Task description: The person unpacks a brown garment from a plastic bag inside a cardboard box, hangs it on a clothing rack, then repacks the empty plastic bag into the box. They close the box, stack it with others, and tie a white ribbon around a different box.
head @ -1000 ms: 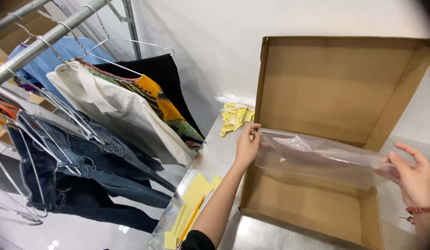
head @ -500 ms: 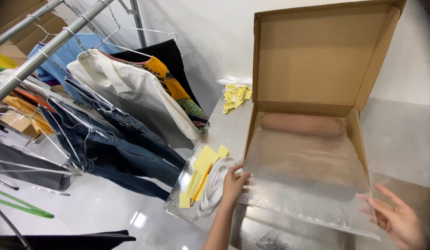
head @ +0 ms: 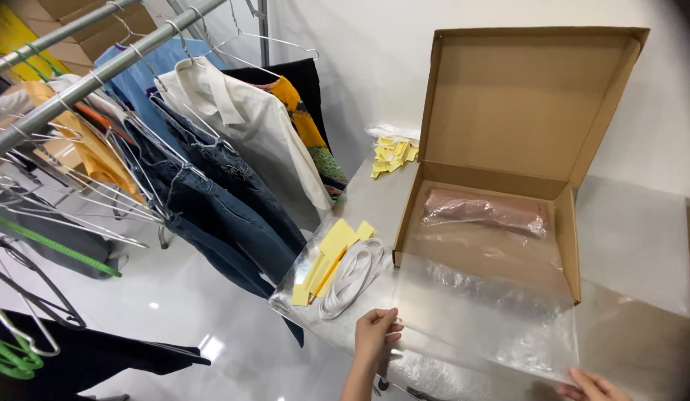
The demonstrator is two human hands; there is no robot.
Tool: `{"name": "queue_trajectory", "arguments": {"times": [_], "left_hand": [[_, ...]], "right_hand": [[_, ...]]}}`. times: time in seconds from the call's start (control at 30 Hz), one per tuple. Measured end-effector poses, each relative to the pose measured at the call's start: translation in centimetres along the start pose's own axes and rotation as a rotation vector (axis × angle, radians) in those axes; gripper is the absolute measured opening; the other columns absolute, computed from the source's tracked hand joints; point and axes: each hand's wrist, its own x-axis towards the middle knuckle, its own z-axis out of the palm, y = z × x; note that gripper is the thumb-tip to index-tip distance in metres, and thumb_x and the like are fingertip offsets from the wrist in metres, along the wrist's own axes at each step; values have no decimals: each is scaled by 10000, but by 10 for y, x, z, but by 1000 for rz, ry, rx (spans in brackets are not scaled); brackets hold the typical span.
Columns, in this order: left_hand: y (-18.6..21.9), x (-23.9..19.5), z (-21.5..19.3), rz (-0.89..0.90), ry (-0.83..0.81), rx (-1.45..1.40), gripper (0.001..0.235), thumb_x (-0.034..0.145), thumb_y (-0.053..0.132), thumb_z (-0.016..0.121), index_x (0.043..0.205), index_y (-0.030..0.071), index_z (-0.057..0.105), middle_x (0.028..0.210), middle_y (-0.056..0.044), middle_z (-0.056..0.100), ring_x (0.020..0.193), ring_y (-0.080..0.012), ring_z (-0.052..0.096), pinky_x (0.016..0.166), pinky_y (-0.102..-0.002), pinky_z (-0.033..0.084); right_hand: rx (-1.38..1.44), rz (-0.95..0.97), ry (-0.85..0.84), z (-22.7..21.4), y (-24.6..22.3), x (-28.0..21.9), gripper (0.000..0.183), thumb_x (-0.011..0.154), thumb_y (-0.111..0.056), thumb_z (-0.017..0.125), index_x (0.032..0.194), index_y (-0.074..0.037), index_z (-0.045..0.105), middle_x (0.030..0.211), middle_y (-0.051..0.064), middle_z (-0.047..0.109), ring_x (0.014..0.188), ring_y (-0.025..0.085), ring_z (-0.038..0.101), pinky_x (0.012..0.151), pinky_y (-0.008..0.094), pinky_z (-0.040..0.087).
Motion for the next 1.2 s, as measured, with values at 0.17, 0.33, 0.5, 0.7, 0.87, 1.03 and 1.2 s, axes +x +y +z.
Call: {"name": "queue_trajectory", "arguments": {"times": [0.17, 0.33, 0.5, 0.7, 0.87, 1.03, 1.2], "left_hand": [[-15, -6, -10, 81, -175, 44, 176, 951, 165, 815, 929, 10, 736, 854, -149, 770, 814, -196, 810, 653, -234, 655], [-15, -34, -14, 67, -343, 272, 230, 952, 301, 783, 993, 75, 758, 966, -123, 821, 840, -131, 785, 654, -220, 622], [-18, -35, -10, 228, -287, 558, 237, 1012, 340, 663, 868, 159, 612, 801, -12, 726, 689, -80, 676, 581, -257, 499], [-5, -44, -14, 416, -321, 685, 351, 1017, 400, 588, 774, 147, 608, 664, -11, 619, 632, -139, 544, 699, -306, 449], [-26, -12, -16, 481, -319, 691, 397, 1053, 446, 606, 778, 161, 638, 633, -41, 612, 644, -170, 563, 656, -318, 464], [-26, -3, -11, 570, -335, 652, 399, 1067, 444, 613, 800, 158, 692, 601, -66, 624, 591, -188, 597, 600, -296, 483], [-24, 1, -7, 554, -303, 610, 374, 1050, 409, 638, 784, 152, 698, 588, -67, 604, 592, -182, 559, 585, -287, 455]], "right_hand": [[376, -405, 34, -19, 97, 113, 275, 1255, -308, 615, 1303, -37, 613, 1157, 263, 703, 986, 415, 718, 798, 438, 574], [560, -396, -125, 45, 100, 36, 302, 1309, -480, 489, 1251, -193, 562, 1259, 156, 704, 1140, 322, 699, 922, 408, 564], [350, -225, -278, 150, 58, -76, 187, 1066, -82, 652, 1189, 58, 640, 1158, 224, 708, 1037, 382, 725, 883, 463, 591], [208, -203, -436, 199, 17, -167, 433, 995, -94, 662, 1410, 27, 657, 1280, 240, 765, 1074, 347, 730, 912, 423, 585], [244, -250, -427, 202, 29, -169, 464, 972, -125, 717, 1405, 27, 642, 1292, 242, 751, 1071, 334, 730, 893, 428, 586], [276, -316, -393, 204, 43, -147, 443, 976, -193, 772, 1363, -8, 662, 1244, 193, 759, 1023, 271, 756, 872, 394, 613], [307, -283, -401, 208, 38, -149, 404, 968, -203, 788, 1289, 16, 680, 1223, 214, 768, 1004, 292, 767, 857, 412, 624]]}}
